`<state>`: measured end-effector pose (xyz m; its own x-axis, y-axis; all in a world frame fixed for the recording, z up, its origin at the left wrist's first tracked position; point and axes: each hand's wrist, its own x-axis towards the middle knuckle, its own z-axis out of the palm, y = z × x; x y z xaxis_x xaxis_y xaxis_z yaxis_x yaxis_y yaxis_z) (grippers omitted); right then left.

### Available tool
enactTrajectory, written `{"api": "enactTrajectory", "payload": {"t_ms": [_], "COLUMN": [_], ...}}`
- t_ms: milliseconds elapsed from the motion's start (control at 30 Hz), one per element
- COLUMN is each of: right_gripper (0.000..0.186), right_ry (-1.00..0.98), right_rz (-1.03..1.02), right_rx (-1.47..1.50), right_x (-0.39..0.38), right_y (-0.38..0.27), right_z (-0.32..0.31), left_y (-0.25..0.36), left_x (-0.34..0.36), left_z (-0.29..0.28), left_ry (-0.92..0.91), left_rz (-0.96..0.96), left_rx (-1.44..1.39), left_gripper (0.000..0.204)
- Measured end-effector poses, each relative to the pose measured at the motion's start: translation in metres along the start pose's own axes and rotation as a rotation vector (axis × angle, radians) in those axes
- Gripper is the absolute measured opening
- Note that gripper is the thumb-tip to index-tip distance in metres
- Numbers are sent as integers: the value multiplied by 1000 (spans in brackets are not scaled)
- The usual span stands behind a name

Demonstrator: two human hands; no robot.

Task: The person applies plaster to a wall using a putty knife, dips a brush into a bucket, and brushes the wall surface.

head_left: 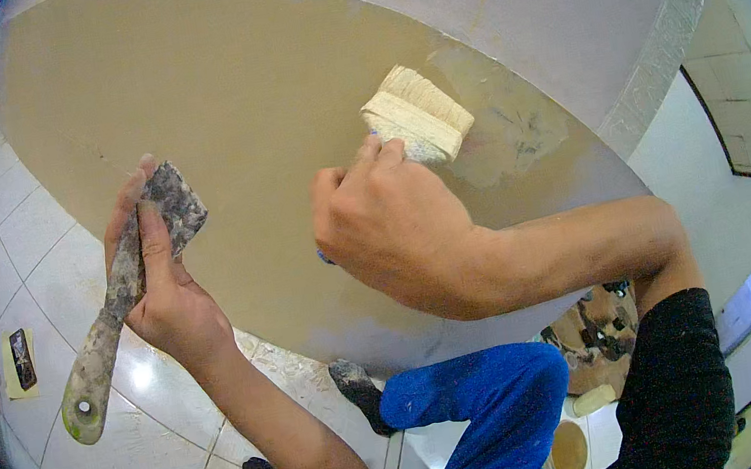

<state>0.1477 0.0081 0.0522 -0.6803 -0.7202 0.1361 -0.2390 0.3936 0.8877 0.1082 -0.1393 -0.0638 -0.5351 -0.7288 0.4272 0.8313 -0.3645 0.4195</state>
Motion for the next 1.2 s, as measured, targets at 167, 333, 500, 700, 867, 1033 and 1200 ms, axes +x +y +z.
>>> {"api": "enactTrajectory", "payload": {"t_ms": [167, 333, 500, 700, 867, 1033, 1200], "right_gripper": [22, 23, 19, 29, 36, 34, 21], "right_ry": [-104, -84, -124, -40, 4, 12, -48], "right_rz": [-129, -236, -124, 94, 208, 211, 266], "right_rx": [194, 289, 797, 498, 210, 121, 131], "right_x": [8, 6, 5, -22, -32, -36, -25], "right_y": [-37, -65, -39, 38, 56, 55, 50], "right_z": [32, 57, 50, 7, 1, -1, -5], "left_y": [-9, -11, -16, -15, -12, -10, -12], "left_x": [-1, 1, -2, -2, -4, -4, -2], "left_z": [-10, -12, -13, -9, -7, -3, -5], "left_ry": [20, 14, 74, 105, 107, 83, 134], "left_rz": [-6, 19, 8, 16, 10, 0, -24], "left_rx": [59, 25, 15, 31, 42, 52, 32], "left_gripper": [30, 31, 33, 34, 33, 32, 26]}}
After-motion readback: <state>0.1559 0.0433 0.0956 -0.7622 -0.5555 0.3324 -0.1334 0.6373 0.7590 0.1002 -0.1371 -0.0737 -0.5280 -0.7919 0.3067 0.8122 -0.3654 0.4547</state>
